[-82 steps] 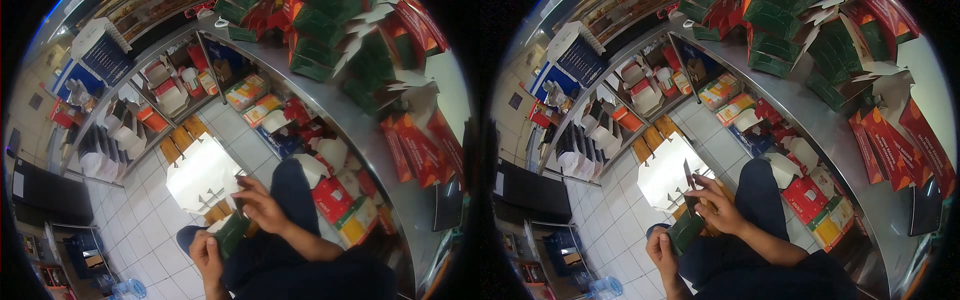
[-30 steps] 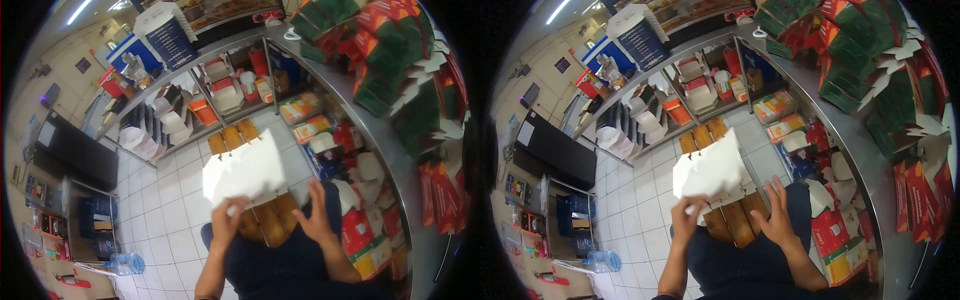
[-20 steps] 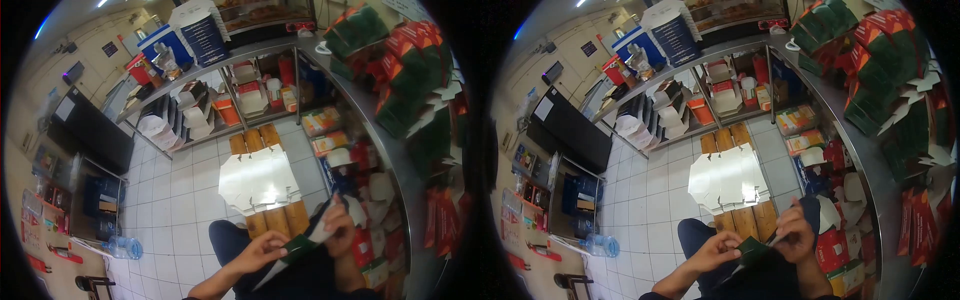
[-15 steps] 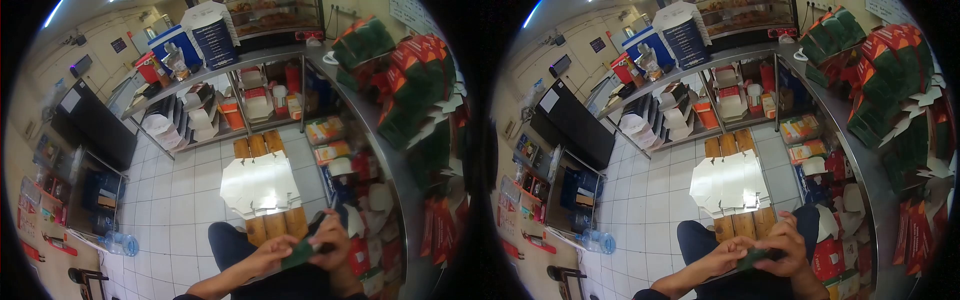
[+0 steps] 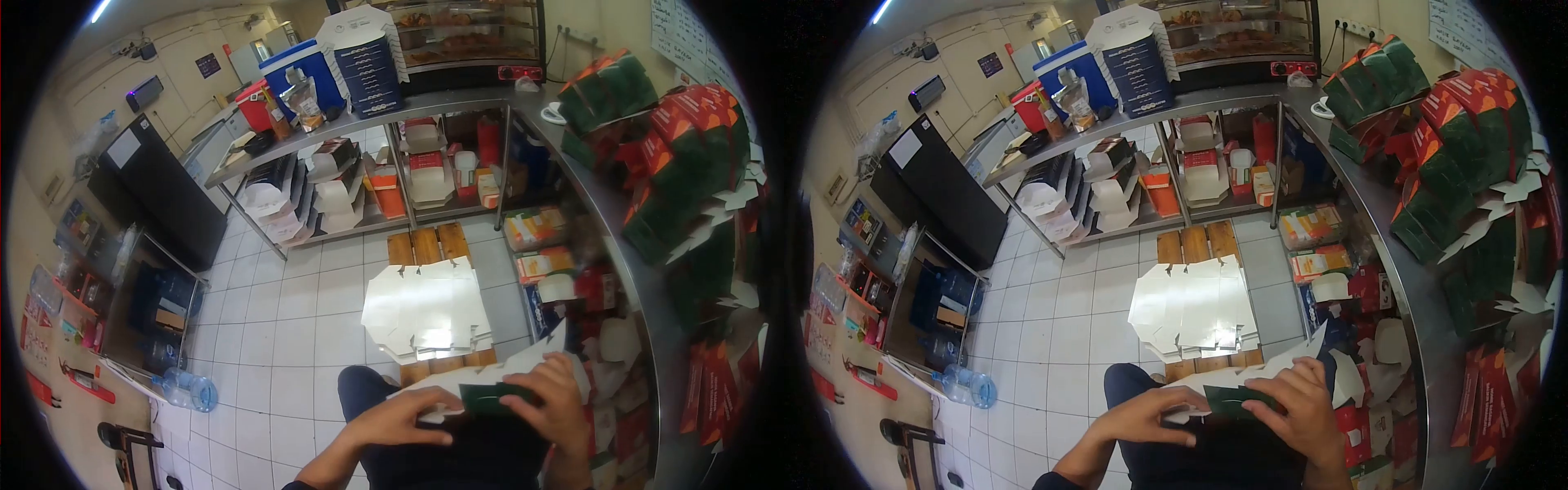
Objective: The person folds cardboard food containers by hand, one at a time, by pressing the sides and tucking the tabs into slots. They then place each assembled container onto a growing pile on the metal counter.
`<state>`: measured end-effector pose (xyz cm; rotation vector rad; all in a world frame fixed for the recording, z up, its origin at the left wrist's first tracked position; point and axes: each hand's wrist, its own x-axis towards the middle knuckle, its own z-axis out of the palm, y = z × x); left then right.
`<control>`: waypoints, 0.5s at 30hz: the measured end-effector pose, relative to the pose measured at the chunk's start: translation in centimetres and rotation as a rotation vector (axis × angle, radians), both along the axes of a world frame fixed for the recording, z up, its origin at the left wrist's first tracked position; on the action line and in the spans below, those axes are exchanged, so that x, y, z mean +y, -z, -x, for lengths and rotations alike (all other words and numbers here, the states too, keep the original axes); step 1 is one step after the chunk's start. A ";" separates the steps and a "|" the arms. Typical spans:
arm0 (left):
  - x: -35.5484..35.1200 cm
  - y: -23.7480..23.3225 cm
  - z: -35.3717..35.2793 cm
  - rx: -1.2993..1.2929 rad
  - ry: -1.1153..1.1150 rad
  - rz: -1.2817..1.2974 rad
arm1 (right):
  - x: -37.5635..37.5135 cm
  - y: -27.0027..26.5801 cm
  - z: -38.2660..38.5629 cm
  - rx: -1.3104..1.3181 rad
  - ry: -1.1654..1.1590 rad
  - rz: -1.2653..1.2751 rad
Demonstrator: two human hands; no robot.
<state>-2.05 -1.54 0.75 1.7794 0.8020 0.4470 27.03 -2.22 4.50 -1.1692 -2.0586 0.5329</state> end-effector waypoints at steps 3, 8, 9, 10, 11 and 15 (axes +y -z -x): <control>0.2 1.7 0.6 0.061 -0.126 0.026 | 0.0 0.5 -0.1 -0.084 0.000 -0.053; 0.4 2.7 0.5 -0.063 -0.105 -0.053 | 0.1 0.4 -0.5 -0.204 0.007 -0.025; 0.3 2.6 0.2 -0.066 -0.105 -0.053 | 0.1 0.5 -0.7 -0.207 0.007 -0.025; 0.1 2.0 -0.2 0.036 -0.163 -0.074 | 0.2 0.9 -0.8 -0.212 -0.016 -0.013; -0.2 1.4 -0.7 0.139 -0.221 -0.093 | 0.2 1.3 -0.8 -0.216 -0.040 0.000; -1.5 1.3 -2.5 0.261 -0.356 -0.202 | -0.3 2.6 0.3 -0.238 -0.158 0.121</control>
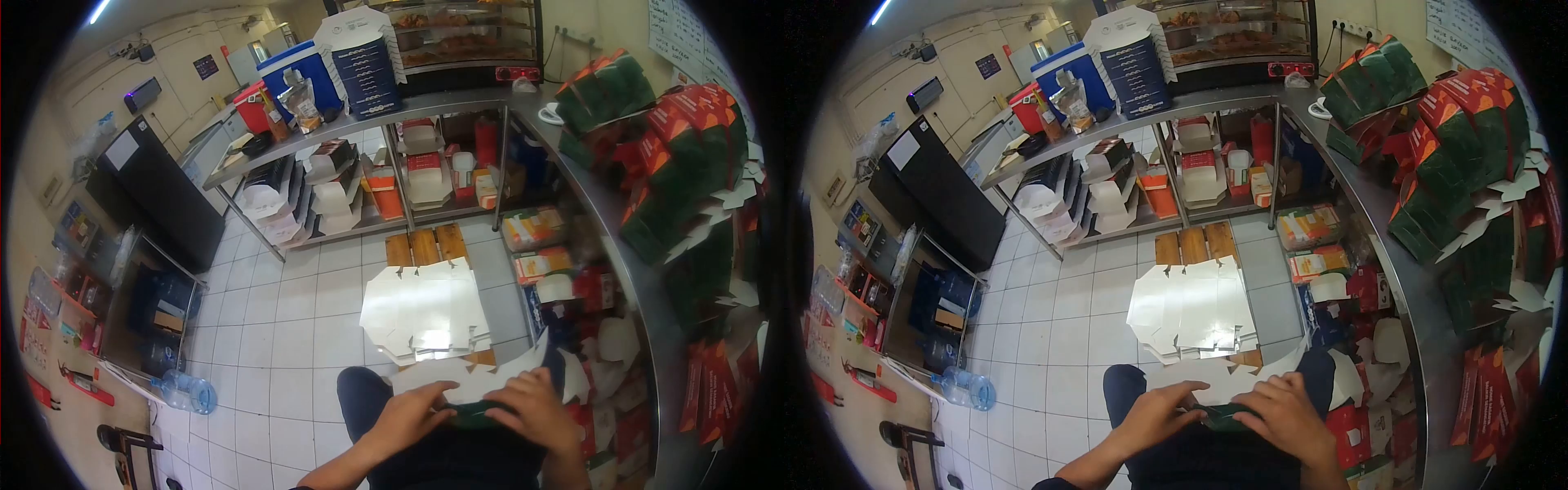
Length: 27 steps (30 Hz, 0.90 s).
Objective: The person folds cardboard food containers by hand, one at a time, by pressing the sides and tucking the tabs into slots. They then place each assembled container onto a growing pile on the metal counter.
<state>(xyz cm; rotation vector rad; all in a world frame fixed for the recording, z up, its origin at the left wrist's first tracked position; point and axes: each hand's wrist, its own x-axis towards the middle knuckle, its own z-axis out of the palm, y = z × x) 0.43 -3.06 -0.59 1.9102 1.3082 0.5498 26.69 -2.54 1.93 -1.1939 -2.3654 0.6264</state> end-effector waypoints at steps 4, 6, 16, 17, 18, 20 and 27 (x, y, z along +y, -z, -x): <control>-0.1 -0.9 -0.4 0.070 0.290 -0.051 | -0.1 2.1 1.8 0.142 -0.179 0.016; 0.1 -1.1 -0.5 0.106 0.271 -0.050 | -0.1 2.5 2.2 0.173 -0.156 0.025; -0.1 -1.0 -0.9 0.200 0.082 -0.628 | 1.7 8.4 4.9 0.835 0.887 -0.225; -0.2 -0.5 -0.7 0.209 0.111 -0.666 | 2.2 10.8 3.4 0.837 0.889 -0.229; -0.4 -0.2 -0.6 0.219 0.141 -0.700 | 2.5 12.8 1.9 1.325 0.874 0.302; -1.0 0.0 -0.7 0.266 0.116 -0.606 | 2.2 13.0 0.7 1.818 0.816 0.969; 0.1 4.3 -1.6 -1.337 -0.398 0.908 | -0.9 9.2 3.2 0.846 0.119 0.109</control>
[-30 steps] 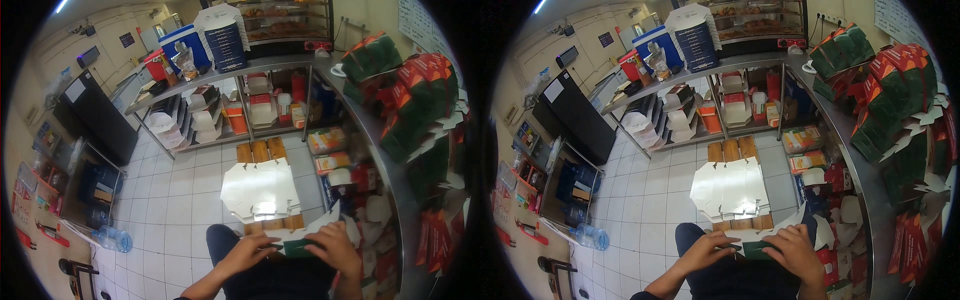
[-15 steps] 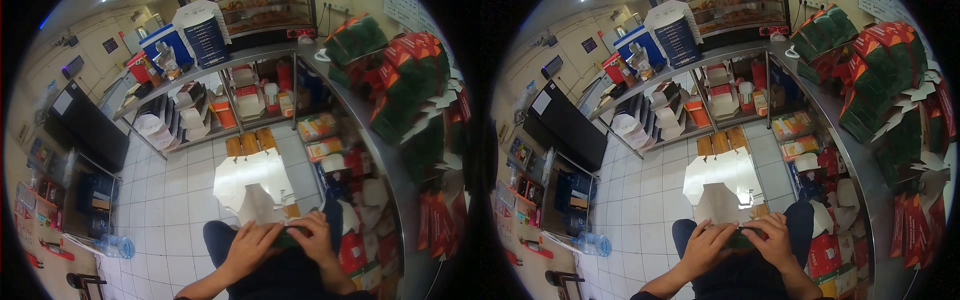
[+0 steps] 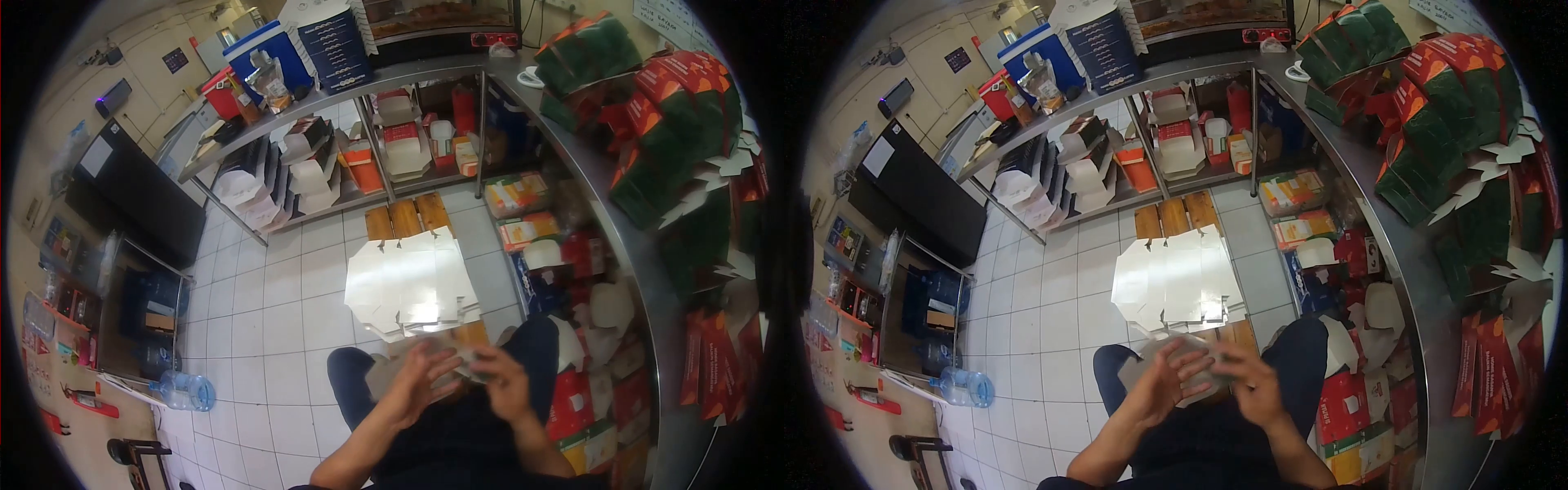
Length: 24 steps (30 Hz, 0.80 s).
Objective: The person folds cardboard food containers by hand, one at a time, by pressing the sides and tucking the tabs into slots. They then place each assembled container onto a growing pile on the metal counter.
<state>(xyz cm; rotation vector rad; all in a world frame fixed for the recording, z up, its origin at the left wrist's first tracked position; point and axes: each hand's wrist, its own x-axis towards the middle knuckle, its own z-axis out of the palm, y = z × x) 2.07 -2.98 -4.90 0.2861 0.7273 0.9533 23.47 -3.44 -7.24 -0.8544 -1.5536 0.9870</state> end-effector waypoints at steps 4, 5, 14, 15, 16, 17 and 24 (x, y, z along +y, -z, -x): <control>1.2 -0.6 -1.4 0.080 -0.134 0.055 | 0.2 -1.9 1.4 -0.258 -0.207 -0.259; 1.3 -0.7 -1.8 0.060 -0.146 0.000 | 0.1 -0.5 1.9 -0.030 -0.092 -0.189; 0.1 -0.6 -3.1 -0.098 -0.296 -0.131 | -1.0 -0.9 1.7 0.083 -0.006 -0.080; -0.5 -0.6 -3.4 -0.030 -0.314 -0.160 | -1.2 -0.9 1.6 0.076 0.001 -0.031; -1.2 -0.6 -3.7 0.039 -0.330 -0.190 | -1.3 -0.8 1.7 0.077 0.003 -0.028; -2.0 -0.9 -4.5 0.077 -0.372 -0.145 | -1.3 -0.8 2.1 0.102 0.077 -0.049; -3.4 -2.2 -6.3 0.558 -0.374 -0.644 | -2.1 -0.8 5.7 0.234 0.343 -0.050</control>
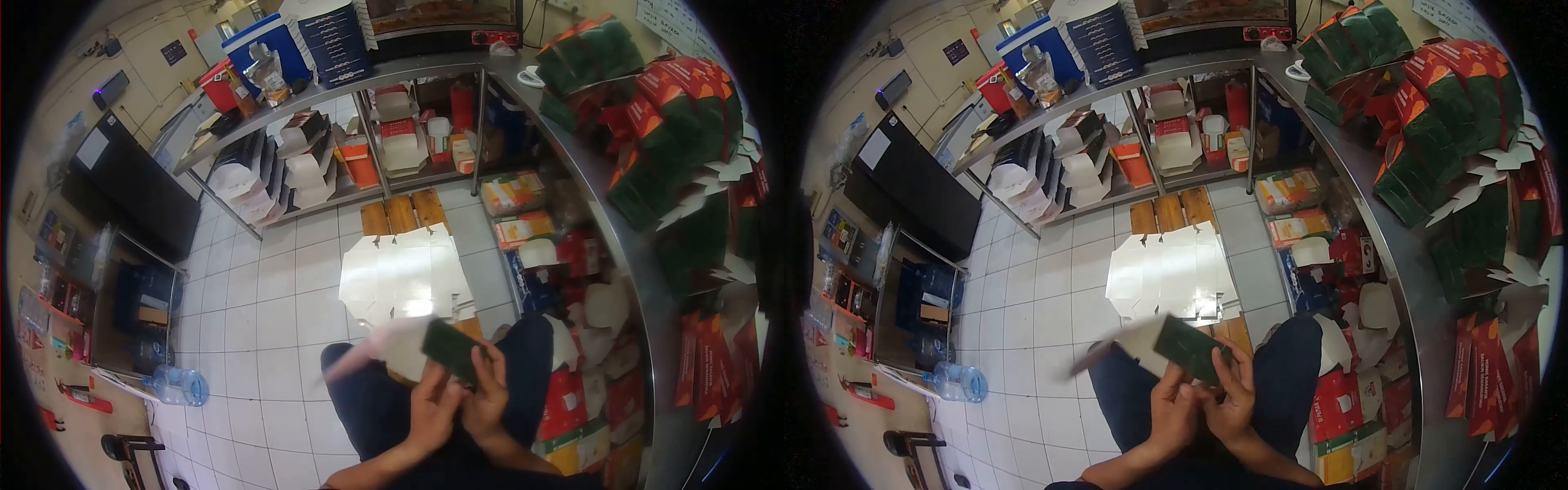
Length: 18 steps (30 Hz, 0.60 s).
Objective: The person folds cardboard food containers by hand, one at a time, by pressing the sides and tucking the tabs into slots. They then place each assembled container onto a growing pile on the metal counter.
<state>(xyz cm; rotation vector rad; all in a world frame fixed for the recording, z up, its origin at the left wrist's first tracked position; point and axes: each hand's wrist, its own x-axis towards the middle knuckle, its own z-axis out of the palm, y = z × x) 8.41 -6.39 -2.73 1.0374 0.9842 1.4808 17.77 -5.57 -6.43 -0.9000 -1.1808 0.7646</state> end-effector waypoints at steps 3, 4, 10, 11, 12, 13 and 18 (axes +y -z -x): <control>0.6 -1.1 2.7 0.077 0.089 0.072 | -0.3 2.2 -1.8 -0.035 -0.032 -0.045; 0.8 -1.1 3.7 0.125 0.128 0.153 | -0.3 2.2 -2.1 0.052 -0.061 -0.008; 0.7 -1.7 6.5 0.394 0.107 -0.062 | 2.7 -0.5 -3.9 -0.077 0.048 0.023; 0.7 -1.7 6.6 0.417 0.148 -0.148 | 3.0 -1.3 -4.0 -0.088 -0.006 0.030; 0.9 -1.7 6.7 0.414 0.150 -0.147 | 3.1 -1.6 -4.1 -0.100 -0.063 0.036; 1.3 -1.6 6.8 0.401 0.148 -0.220 | 3.3 -0.9 -4.0 0.009 -0.063 0.083; 2.5 -1.6 7.8 0.609 -0.030 -0.235 | 3.6 1.2 -4.7 0.055 -0.096 -0.165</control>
